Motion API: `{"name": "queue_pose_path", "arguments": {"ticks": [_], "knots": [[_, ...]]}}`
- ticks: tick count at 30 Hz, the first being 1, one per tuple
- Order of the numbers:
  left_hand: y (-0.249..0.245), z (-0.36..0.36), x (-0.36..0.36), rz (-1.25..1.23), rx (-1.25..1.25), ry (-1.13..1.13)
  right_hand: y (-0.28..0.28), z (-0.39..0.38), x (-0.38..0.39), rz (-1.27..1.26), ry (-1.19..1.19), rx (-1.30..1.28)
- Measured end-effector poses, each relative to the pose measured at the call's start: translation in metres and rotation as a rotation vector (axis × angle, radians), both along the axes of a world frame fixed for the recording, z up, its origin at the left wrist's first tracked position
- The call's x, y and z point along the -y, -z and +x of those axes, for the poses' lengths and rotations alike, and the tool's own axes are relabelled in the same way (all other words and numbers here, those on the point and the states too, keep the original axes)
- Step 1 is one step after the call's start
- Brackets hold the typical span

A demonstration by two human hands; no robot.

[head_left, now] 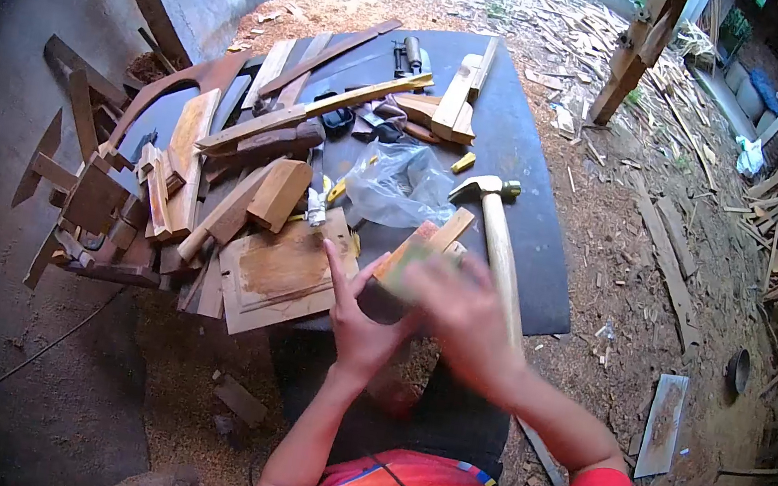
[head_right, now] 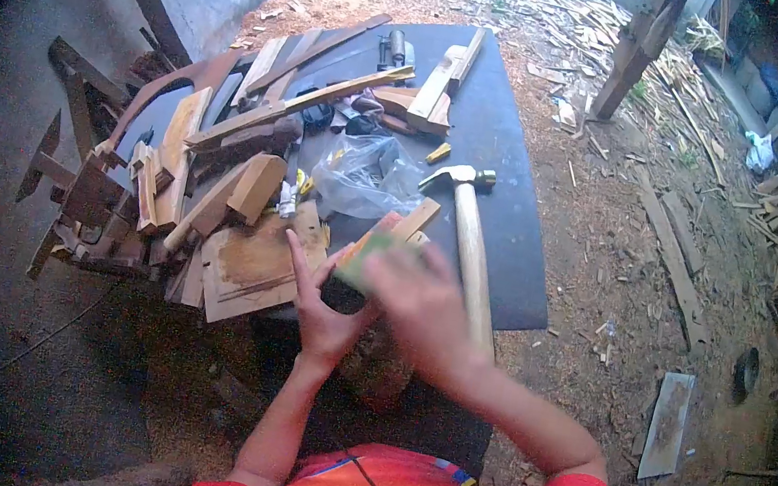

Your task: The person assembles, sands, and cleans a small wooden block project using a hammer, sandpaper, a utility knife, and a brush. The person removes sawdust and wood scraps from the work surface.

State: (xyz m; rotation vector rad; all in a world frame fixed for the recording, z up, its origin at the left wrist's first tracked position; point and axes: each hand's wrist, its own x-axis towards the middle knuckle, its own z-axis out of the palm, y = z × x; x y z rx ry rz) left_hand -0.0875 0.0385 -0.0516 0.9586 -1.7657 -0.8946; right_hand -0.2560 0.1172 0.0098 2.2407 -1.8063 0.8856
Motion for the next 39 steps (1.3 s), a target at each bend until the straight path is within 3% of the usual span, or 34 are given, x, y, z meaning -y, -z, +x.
{"name": "queue_pose_path", "arguments": {"ticks": [3,7,11,15,19,22,24,26,27,31,34,35,37,39], "knots": [[0.002,0.002,-0.004,-0.003,0.014,-0.001,-0.003,-0.026,0.017,0.023,0.338,-0.114],[0.006,0.000,0.003,-0.004,-0.060,0.006,0.006,0.022,-0.014,0.009,0.033,-0.119],[0.002,-0.001,0.001,-0.002,-0.002,-0.013,0.000,-0.030,0.019,-0.010,0.302,-0.110],[0.009,-0.001,0.005,0.027,-0.077,0.007,0.006,0.032,-0.006,-0.021,-0.017,-0.088],[0.001,-0.001,0.000,-0.001,0.002,-0.013,-0.009,-0.022,0.021,0.057,0.265,-0.015],[0.007,-0.003,0.002,-0.017,-0.059,0.006,0.002,0.013,0.007,0.011,0.173,-0.100],[0.006,-0.002,0.002,0.005,-0.060,0.018,0.009,0.021,0.002,-0.029,-0.038,-0.026],[-0.001,-0.003,-0.002,0.023,-0.019,0.002,-0.008,-0.015,0.016,0.009,0.047,0.118],[-0.002,-0.002,-0.003,-0.018,0.011,-0.003,-0.009,-0.026,0.026,0.024,0.239,0.037],[0.001,-0.003,0.001,-0.144,-0.016,0.003,-0.006,-0.006,0.015,0.118,-0.029,0.092],[-0.014,0.006,0.004,-0.375,0.037,0.066,-0.001,-0.005,0.007,0.120,-0.243,0.170],[-0.018,0.009,0.002,-0.341,-0.063,0.093,-0.003,-0.010,0.005,0.117,-0.241,0.238],[-0.013,0.020,0.001,-0.406,-0.018,0.115,-0.014,-0.028,-0.005,0.115,-0.253,0.382],[-0.018,0.028,-0.003,-0.441,-0.007,0.080,-0.027,-0.047,-0.022,0.015,0.074,0.569]]}}
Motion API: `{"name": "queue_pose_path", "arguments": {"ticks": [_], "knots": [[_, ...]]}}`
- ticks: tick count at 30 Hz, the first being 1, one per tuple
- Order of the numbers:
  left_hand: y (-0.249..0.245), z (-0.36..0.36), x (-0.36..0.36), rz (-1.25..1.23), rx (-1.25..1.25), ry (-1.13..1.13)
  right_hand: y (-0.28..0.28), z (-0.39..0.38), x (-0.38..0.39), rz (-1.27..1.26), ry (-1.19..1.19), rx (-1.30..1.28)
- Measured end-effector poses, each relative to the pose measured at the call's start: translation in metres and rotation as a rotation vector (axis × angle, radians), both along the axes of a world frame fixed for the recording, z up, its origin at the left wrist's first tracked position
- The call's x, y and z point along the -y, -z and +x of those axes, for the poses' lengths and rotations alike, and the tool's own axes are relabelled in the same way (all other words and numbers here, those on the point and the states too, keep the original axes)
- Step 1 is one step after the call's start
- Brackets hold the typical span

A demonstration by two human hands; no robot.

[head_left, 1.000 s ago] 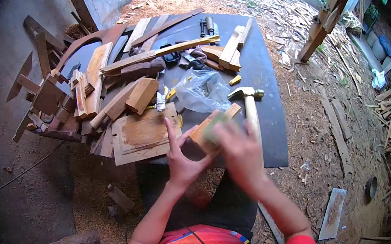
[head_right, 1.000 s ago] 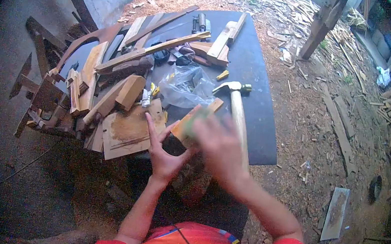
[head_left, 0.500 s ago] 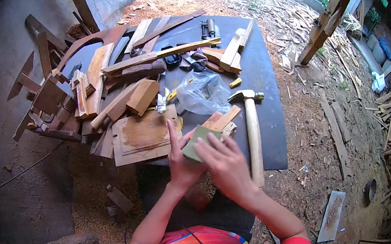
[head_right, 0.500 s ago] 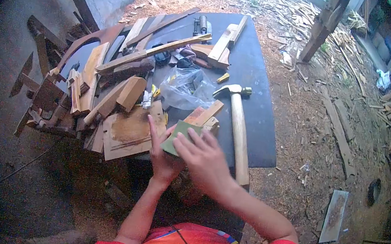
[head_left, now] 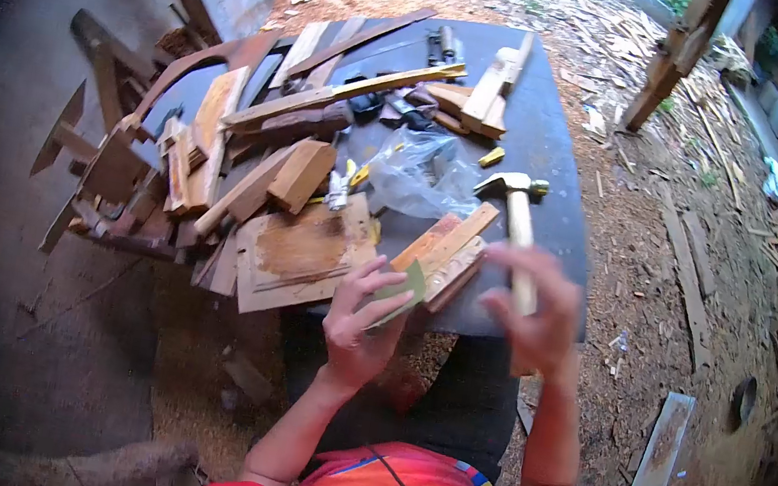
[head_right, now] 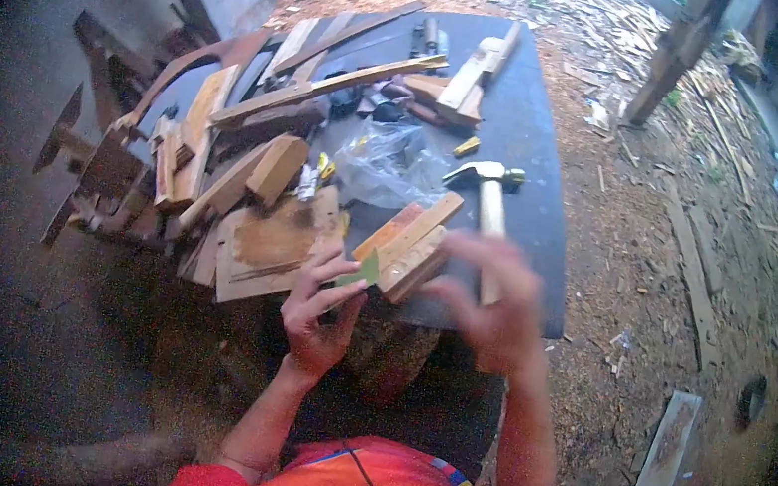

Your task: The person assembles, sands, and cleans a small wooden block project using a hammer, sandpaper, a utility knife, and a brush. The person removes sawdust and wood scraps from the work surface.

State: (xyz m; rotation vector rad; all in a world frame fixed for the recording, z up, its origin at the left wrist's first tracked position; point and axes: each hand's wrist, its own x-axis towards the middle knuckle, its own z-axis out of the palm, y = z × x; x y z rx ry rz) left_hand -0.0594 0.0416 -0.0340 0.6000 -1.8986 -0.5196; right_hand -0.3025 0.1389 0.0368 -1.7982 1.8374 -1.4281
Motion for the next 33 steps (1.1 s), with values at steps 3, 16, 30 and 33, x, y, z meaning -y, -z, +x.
{"name": "queue_pose_path", "arguments": {"ticks": [3,16,30,33], "knots": [[-0.006,0.019,-0.005,-0.012,0.040,0.003,0.053,-0.063,-0.011,0.066,0.660,-0.298],[-0.052,0.033,0.133,-0.190,0.280,-0.337,0.086,-0.073,-0.034,0.438,0.708,0.093],[-0.022,0.014,0.150,-0.191,0.592,-0.153,0.095,-0.078,-0.036,0.373,0.669,0.169],[-0.027,-0.003,0.174,-0.211,0.714,-0.181,0.096,-0.079,-0.035,0.370,0.671,0.167]]}}
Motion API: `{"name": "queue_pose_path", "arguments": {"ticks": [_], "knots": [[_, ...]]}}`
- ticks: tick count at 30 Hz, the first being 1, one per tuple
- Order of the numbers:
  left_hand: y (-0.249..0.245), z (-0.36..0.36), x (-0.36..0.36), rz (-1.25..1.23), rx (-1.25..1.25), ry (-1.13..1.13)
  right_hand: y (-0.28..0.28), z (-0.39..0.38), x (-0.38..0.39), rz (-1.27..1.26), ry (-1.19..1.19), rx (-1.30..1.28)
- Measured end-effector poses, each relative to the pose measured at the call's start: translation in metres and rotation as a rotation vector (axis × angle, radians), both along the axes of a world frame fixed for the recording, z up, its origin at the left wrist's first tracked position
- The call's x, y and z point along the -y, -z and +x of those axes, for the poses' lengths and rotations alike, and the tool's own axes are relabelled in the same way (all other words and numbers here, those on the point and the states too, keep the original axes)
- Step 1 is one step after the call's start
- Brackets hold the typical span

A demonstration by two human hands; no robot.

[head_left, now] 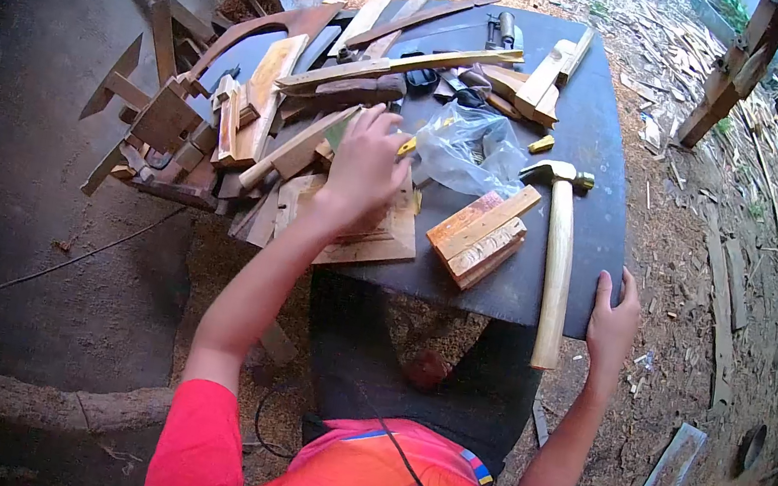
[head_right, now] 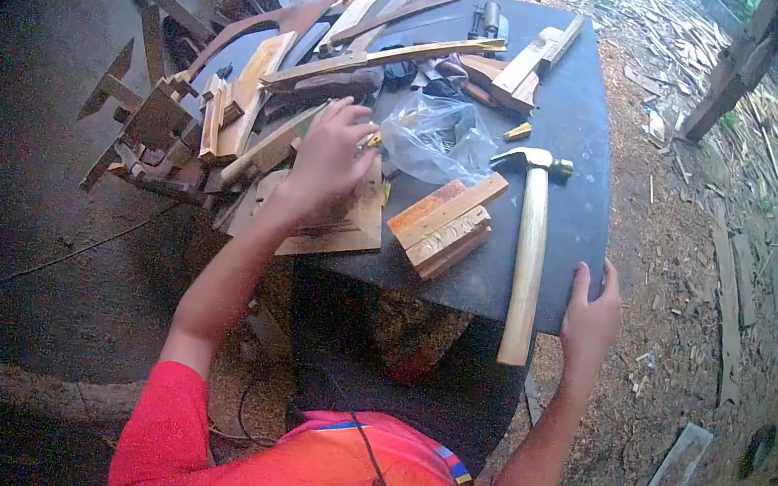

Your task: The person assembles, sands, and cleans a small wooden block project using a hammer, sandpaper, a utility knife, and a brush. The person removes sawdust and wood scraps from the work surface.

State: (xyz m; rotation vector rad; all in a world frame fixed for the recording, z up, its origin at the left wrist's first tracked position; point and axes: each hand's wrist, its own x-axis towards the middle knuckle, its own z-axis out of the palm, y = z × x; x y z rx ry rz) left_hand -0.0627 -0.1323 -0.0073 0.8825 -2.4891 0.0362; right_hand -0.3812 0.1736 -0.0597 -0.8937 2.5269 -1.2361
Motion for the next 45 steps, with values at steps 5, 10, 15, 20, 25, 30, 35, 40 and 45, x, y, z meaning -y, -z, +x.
{"name": "queue_pose_path", "arguments": {"ticks": [5,10,15,20,25,30,35,40,45], "knots": [[0.002,-0.029,0.023,-0.071,0.278,-0.113,-0.005,0.003,0.001,-0.002,0.012,0.016],[0.023,-0.039,0.043,-0.172,0.271,-0.151,-0.007,0.006,0.001,-0.032,0.019,-0.047],[-0.031,-0.035,0.034,-0.495,0.144,-0.166,0.012,-0.003,0.001,-0.055,0.030,-0.027],[-0.082,-0.011,0.010,-0.502,-0.082,-0.035,-0.007,0.003,0.001,0.010,0.019,-0.018],[-0.105,0.006,-0.051,-0.338,-0.142,0.189,-0.043,0.025,0.013,-0.134,-0.107,-0.503],[-0.103,-0.007,-0.124,-0.178,-0.144,0.382,-0.109,0.090,0.056,-0.318,-0.658,-0.682],[-0.086,-0.005,-0.146,-0.079,-0.326,0.422,-0.124,0.088,0.094,-0.171,-0.921,-0.710],[-0.048,0.004,-0.158,0.221,-0.546,0.202,-0.133,0.093,0.116,-0.377,-0.879,-0.171],[0.002,0.000,-0.171,0.473,-0.550,0.066,-0.118,0.093,0.128,-0.117,-1.110,-0.028]]}}
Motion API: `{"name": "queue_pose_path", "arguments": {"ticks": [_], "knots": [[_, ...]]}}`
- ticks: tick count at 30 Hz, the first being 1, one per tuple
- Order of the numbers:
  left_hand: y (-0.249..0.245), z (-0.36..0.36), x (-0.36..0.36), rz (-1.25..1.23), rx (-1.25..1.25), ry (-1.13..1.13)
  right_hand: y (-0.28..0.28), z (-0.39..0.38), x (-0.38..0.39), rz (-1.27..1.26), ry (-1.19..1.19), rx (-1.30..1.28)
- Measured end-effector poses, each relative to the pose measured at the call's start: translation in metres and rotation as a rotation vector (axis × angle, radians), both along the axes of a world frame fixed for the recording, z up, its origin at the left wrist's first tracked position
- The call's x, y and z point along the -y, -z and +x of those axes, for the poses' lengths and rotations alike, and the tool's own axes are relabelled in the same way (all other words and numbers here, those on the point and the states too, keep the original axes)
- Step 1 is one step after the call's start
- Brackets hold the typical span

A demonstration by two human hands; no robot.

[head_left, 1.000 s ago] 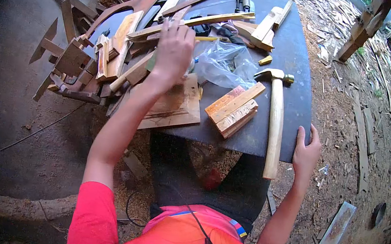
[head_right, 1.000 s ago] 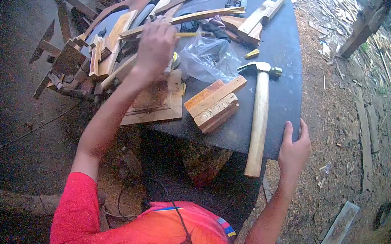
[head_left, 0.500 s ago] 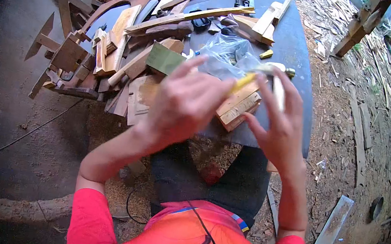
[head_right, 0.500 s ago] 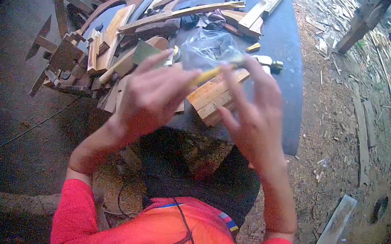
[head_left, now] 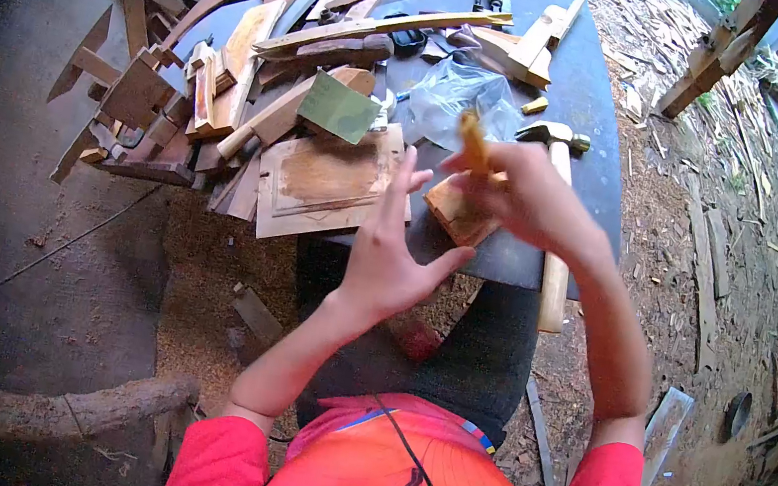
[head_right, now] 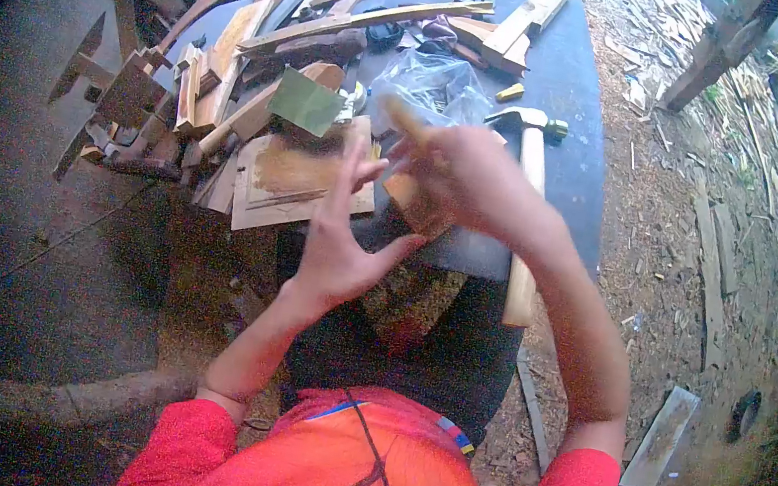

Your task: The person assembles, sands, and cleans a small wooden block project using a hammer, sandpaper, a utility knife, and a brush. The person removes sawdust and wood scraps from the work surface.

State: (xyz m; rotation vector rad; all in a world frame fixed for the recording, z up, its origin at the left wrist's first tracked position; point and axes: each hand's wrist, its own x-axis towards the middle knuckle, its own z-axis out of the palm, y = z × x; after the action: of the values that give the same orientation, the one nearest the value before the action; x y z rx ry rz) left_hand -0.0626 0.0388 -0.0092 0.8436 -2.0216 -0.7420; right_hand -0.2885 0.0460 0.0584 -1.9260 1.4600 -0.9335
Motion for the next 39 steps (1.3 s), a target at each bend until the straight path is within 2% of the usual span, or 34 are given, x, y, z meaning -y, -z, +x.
{"name": "queue_pose_path", "arguments": {"ticks": [1,2,3,5,7,8,11,12,15,16,19,20,24,27,28,31,32,35,36,37,39], "knots": [[0.007,0.000,-0.003,0.035,0.023,-0.013,-0.011,-0.003,0.006,0.050,0.109,-0.153],[0.014,-0.002,-0.005,0.029,0.031,-0.037,-0.026,-0.004,0.010,0.104,0.276,-0.512],[0.019,-0.006,-0.006,0.022,0.039,-0.060,-0.024,-0.001,0.007,-0.147,0.404,-0.566],[0.025,-0.011,-0.007,-0.002,0.016,-0.103,-0.011,0.002,0.010,-0.273,0.239,-0.270],[0.031,-0.018,-0.005,-0.020,-0.025,-0.137,-0.015,0.021,-0.001,-0.007,0.035,0.017],[0.032,-0.019,-0.005,-0.033,-0.034,-0.151,-0.009,0.016,0.005,0.104,0.006,-0.049],[0.036,-0.021,-0.006,0.006,-0.053,-0.135,-0.010,-0.006,0.022,-0.099,0.311,-0.781],[0.037,-0.021,-0.005,-0.002,-0.058,-0.140,-0.012,-0.006,0.021,-0.119,0.294,-0.754],[0.034,-0.020,-0.005,0.060,-0.094,-0.130,-0.022,0.024,0.005,-0.020,-0.068,-0.106],[0.034,-0.020,-0.004,0.035,-0.088,-0.140,-0.013,0.024,0.008,-0.035,-0.106,-0.243],[0.036,-0.019,-0.003,-0.015,-0.059,-0.150,-0.018,0.006,0.026,0.181,0.209,-0.395],[0.035,-0.019,-0.003,-0.002,-0.050,-0.150,-0.020,0.001,0.030,-0.005,0.173,-0.714],[0.035,-0.021,-0.005,0.047,-0.110,-0.128,-0.003,0.025,0.012,-0.197,-0.280,-0.248],[0.036,-0.018,-0.005,0.045,-0.116,-0.117,0.004,-0.003,0.024,-0.076,0.038,-0.277],[0.037,-0.018,-0.004,0.029,-0.118,-0.116,-0.002,-0.008,0.028,-0.067,0.183,-0.386],[0.038,-0.019,-0.004,0.009,-0.147,-0.118,-0.001,0.014,0.007,-0.085,-0.024,-0.298],[0.040,-0.019,-0.004,0.026,-0.172,-0.106,0.000,0.020,0.000,-0.035,-0.253,-0.160],[0.040,-0.021,-0.004,0.009,-0.176,-0.118,0.000,-0.005,0.002,0.089,-0.069,-0.214],[0.038,-0.020,-0.005,0.003,-0.158,-0.129,-0.001,-0.013,0.009,0.081,0.175,-0.158],[0.037,-0.020,-0.005,-0.005,-0.140,-0.140,-0.002,-0.016,0.013,0.011,0.323,-0.288],[0.037,-0.021,-0.005,0.025,-0.146,-0.145,0.002,-0.004,0.000,0.004,0.241,-0.392]]}}
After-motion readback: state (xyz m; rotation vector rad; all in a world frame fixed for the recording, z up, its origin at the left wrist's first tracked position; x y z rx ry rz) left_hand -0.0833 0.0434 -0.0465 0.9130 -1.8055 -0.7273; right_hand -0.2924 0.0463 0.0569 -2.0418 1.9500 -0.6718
